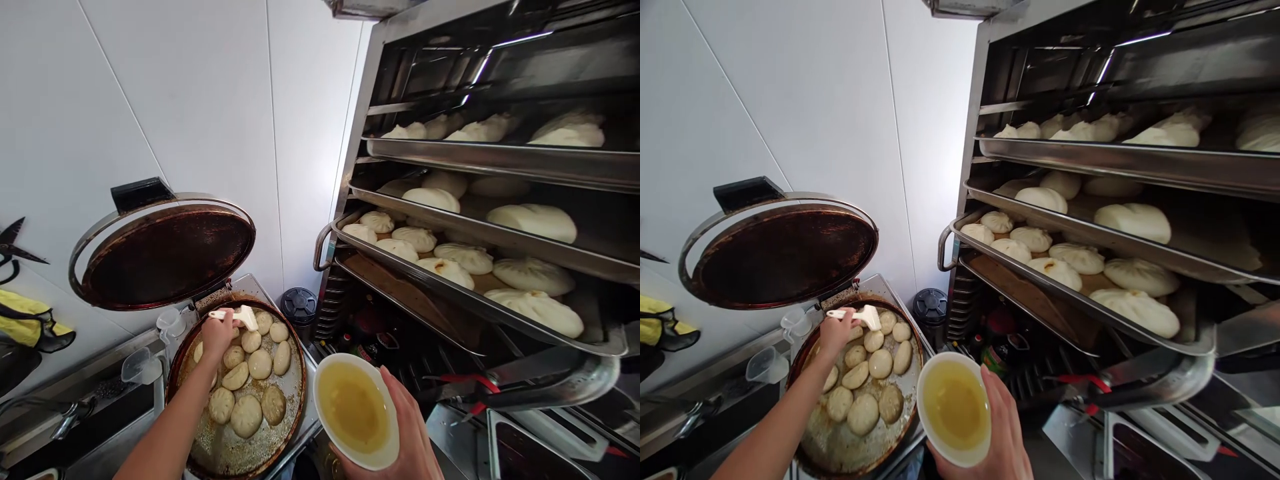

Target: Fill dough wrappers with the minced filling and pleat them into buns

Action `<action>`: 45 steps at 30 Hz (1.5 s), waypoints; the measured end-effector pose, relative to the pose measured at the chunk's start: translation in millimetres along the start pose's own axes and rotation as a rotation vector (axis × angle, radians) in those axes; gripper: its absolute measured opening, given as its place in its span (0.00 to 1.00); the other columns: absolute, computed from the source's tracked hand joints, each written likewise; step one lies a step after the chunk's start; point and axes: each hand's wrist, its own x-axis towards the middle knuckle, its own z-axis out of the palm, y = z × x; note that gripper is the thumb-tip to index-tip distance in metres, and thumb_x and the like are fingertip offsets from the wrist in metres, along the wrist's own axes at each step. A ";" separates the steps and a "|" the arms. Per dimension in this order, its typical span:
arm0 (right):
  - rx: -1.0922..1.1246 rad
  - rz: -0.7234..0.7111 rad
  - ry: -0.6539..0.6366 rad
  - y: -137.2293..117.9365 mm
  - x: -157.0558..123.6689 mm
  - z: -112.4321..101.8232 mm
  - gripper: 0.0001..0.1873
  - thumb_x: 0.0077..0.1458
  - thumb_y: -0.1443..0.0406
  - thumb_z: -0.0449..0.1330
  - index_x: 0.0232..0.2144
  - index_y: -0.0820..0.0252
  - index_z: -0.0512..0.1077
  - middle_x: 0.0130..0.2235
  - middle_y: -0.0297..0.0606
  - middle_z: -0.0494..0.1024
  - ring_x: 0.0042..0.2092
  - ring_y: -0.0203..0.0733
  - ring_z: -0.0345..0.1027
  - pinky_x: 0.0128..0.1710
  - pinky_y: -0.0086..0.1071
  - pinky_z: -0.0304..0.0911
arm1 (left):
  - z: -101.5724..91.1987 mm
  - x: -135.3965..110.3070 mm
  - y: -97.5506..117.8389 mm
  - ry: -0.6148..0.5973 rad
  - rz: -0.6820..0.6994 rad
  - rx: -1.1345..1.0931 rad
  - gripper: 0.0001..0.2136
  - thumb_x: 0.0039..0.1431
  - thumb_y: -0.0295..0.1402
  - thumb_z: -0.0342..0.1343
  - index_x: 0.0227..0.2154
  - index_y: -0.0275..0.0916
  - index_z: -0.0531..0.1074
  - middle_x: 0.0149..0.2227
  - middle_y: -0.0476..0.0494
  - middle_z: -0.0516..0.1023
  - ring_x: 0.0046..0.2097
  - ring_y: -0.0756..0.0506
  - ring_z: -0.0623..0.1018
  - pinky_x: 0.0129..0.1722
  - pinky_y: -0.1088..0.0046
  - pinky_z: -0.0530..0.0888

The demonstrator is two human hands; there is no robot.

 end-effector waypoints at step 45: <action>0.099 -0.283 -0.108 -31.7 3.0 71.4 0.56 0.44 0.59 0.71 0.69 0.62 0.48 0.62 0.58 0.68 0.66 0.65 0.62 0.61 0.60 0.71 | -103.3 -130.0 59.0 -0.037 -0.048 -0.513 0.21 0.55 0.48 0.67 0.43 0.36 0.79 0.42 0.42 0.85 0.38 0.39 0.85 0.42 0.61 0.85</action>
